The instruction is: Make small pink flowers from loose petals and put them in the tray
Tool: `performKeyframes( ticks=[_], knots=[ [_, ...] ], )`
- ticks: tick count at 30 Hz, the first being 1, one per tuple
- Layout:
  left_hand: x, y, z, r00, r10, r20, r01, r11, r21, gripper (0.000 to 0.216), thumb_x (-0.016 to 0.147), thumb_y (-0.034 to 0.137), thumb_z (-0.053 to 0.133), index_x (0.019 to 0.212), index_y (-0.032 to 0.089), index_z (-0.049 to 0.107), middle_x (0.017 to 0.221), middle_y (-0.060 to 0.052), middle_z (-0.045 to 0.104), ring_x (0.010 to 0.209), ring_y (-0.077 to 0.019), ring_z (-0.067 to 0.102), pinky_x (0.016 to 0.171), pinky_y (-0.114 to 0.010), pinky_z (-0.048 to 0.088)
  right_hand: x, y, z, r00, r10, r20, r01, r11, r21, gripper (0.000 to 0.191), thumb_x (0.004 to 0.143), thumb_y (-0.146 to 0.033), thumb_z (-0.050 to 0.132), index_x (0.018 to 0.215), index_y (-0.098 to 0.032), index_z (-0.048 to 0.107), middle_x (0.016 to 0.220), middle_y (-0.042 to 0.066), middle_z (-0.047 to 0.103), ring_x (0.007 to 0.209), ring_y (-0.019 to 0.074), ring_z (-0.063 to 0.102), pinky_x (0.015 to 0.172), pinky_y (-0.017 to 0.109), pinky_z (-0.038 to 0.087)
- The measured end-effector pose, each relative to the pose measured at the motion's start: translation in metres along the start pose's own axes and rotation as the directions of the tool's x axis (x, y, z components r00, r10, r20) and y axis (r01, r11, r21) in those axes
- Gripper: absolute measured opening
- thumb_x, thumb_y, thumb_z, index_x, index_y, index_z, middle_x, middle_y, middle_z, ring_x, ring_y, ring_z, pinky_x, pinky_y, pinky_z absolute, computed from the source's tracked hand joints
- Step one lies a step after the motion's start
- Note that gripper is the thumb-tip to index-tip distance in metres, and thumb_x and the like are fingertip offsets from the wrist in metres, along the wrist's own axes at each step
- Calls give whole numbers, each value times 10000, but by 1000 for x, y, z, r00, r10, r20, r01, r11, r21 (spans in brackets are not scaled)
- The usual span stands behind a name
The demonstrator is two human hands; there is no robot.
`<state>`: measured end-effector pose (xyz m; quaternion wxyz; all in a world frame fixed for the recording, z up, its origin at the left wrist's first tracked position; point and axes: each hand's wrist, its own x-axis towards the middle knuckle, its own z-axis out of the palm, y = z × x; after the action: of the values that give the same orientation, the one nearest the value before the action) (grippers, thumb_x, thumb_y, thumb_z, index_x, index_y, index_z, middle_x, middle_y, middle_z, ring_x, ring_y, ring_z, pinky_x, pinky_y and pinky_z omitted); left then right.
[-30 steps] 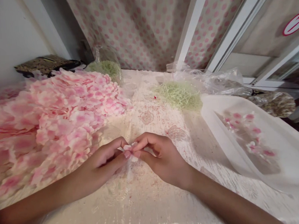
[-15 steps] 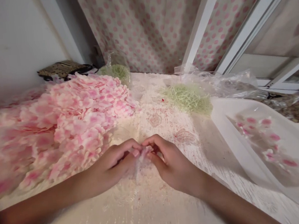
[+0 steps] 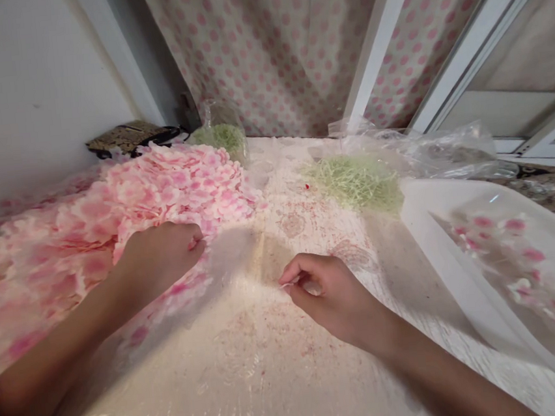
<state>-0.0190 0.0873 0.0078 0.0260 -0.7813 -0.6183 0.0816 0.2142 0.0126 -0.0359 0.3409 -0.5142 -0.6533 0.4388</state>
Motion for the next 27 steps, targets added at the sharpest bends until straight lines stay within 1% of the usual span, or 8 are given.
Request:
performKeyframes(
  ticks=[4,7,10,13,16,19,23,27],
  knots=[
    [-1,5,-5,989,85,-119,-124,922,-366,260,835,303,401,735,150,586,681,-41,588,642,-162,545,543,-238,323,1,-2,1,998,-40,58,40,999,-2,39,810,-198,545,793,-208,578,786,2,604,738,123,571,676,254,454],
    [-3,11,-4,977,185,-107,-206,687,-697,267,830,346,457,724,143,592,611,2,520,538,-97,447,496,-203,301,1,-2,3,992,-112,58,110,993,38,85,826,-167,518,804,-210,588,789,4,591,744,121,568,671,251,455],
    [-9,22,0,964,261,-56,-186,507,-841,286,820,386,492,739,138,609,589,16,484,520,-85,391,472,-196,269,1,-3,5,974,-226,-14,227,973,44,149,798,-99,522,771,-217,609,861,15,552,811,130,558,716,272,453],
    [-16,32,4,945,323,-48,-191,429,-883,292,829,382,489,713,134,591,586,25,459,537,-83,379,484,-194,267,1,-4,8,946,-315,-76,319,946,54,200,767,-55,546,770,-233,637,1012,27,508,1015,159,520,860,312,424],
    [-23,39,6,931,360,-66,-213,387,-897,293,842,365,475,689,135,573,581,36,441,537,-76,374,481,-187,267,0,-8,11,941,-331,-76,338,934,114,220,778,-55,545,797,-248,650,1054,26,523,1073,160,511,905,322,411],
    [-28,42,7,925,355,-135,-275,383,-882,256,841,344,477,731,145,594,581,37,464,511,-71,370,467,-184,269,0,-10,8,966,-248,-77,259,926,274,132,764,-122,619,771,-247,657,1031,21,567,1039,162,545,888,326,436],
    [-32,40,10,901,319,-294,-418,462,-782,187,825,300,514,815,184,661,526,43,477,441,-60,317,444,-196,242,2,-9,-1,997,-74,22,48,817,574,78,707,-182,710,726,-245,667,1111,6,593,1044,176,574,851,332,475],
    [-35,39,15,870,351,-346,-479,435,-763,180,818,247,519,749,208,680,489,38,482,432,-65,352,445,-201,269,2,-8,0,991,-91,95,17,805,594,102,689,-157,726,722,-244,685,1027,-3,644,955,136,615,822,282,488]
  ],
)
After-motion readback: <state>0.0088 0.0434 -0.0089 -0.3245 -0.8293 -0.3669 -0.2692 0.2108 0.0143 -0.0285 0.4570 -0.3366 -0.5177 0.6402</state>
